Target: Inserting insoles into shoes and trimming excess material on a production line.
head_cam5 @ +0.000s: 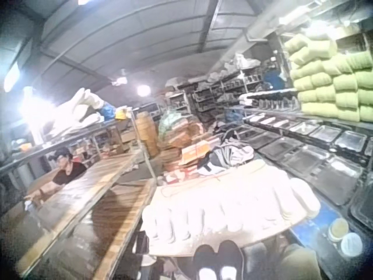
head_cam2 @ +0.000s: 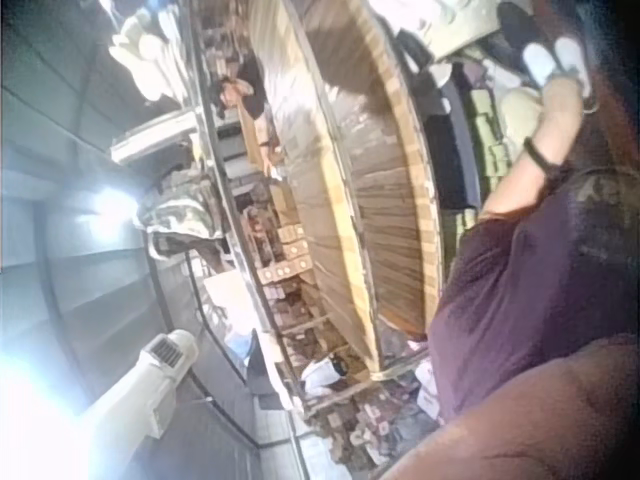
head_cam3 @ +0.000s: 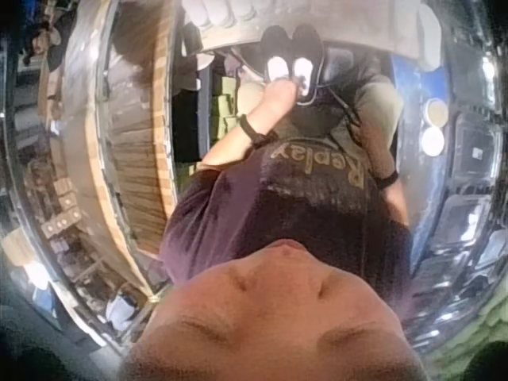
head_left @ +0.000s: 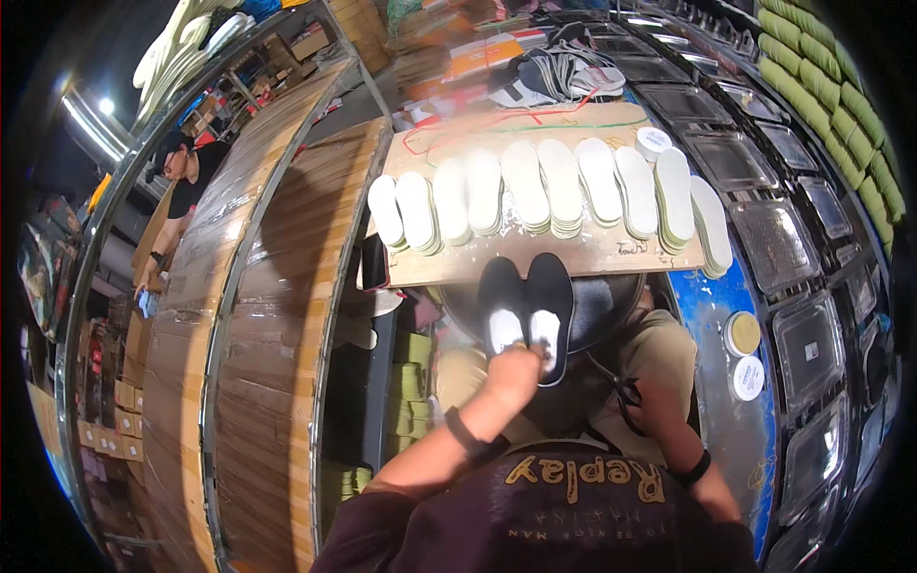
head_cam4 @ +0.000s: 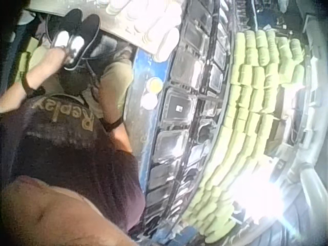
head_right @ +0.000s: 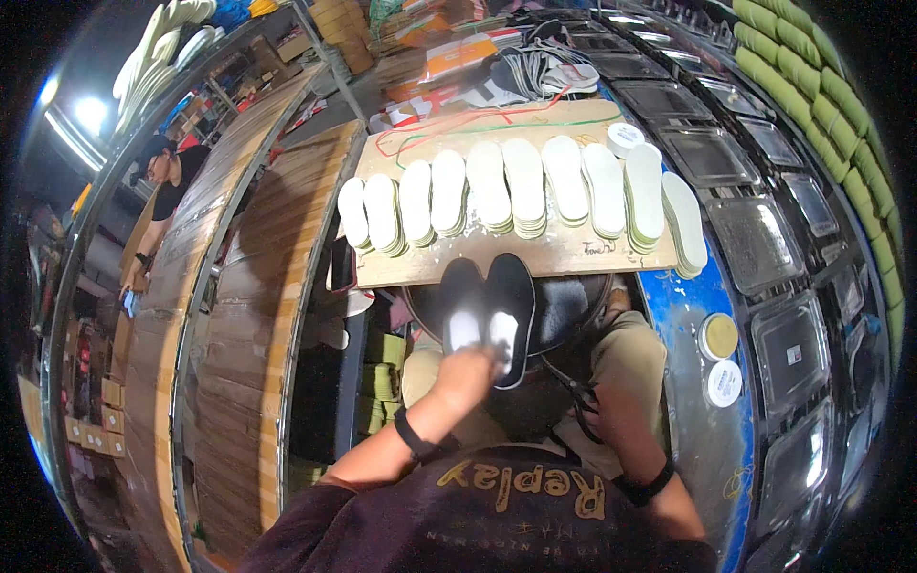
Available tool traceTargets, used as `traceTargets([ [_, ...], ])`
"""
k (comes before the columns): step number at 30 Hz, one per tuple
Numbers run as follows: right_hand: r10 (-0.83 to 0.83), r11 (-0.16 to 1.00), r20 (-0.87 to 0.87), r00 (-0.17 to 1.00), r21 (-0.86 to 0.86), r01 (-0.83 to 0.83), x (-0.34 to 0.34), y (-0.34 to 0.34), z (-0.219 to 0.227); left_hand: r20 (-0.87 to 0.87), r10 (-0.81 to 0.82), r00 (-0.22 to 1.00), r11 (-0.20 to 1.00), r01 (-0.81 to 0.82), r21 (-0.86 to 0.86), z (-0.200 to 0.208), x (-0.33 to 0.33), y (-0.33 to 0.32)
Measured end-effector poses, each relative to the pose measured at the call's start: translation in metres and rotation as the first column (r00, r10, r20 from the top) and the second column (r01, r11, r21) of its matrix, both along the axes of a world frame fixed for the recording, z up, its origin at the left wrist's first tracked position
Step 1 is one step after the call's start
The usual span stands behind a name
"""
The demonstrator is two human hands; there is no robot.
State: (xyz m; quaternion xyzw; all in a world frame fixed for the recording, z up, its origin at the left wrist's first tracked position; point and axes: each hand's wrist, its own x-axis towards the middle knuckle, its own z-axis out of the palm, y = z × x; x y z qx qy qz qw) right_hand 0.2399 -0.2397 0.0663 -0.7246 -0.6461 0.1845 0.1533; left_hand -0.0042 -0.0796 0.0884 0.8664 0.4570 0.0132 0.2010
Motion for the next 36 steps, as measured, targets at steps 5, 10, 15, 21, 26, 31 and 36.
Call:
traceTargets([
  [5, -0.033, 0.999, -0.069, 0.997, -0.022, 0.032, -0.019, 0.004, 0.015, -0.063, -0.214, 0.975, 0.959, 0.222, 0.178, -0.032, -0.021, -0.012],
  [10, 0.021, 0.998, 0.037, 0.999, 0.053, -0.023, -0.016, 0.007, 0.006, 0.249, -0.238, 0.939, 0.902, 0.119, 0.415, -0.016, -0.097, -0.009],
  [15, 0.044, 0.998, 0.04, 0.998, 0.046, -0.046, -0.013, 0.011, -0.002, 0.103, 0.435, 0.895, 0.69, -0.405, 0.6, 0.053, -0.247, -0.022],
  [21, 0.186, 0.98, 0.074, 0.98, 0.065, -0.19, -0.015, 0.016, -0.012, -0.018, 0.956, 0.291, 0.281, -0.903, 0.324, 0.08, -0.492, -0.113],
  [26, 0.169, 0.986, 0.076, 0.983, -0.02, -0.168, -0.021, 0.02, 0.002, 0.098, 0.924, 0.369, 0.335, -0.907, 0.256, 0.046, -0.502, -0.066],
  [31, 0.123, 0.99, 0.035, 0.992, -0.08, -0.12, -0.005, 0.015, 0.002, 0.426, 0.726, 0.54, 0.554, -0.826, 0.102, -0.024, -0.538, -0.057],
  [36, 0.112, 0.987, 0.1, 0.989, 0.108, -0.122, 0.008, 0.01, 0.01, 0.689, 0.583, 0.43, 0.646, -0.76, -0.073, -0.011, -0.588, 0.026],
])
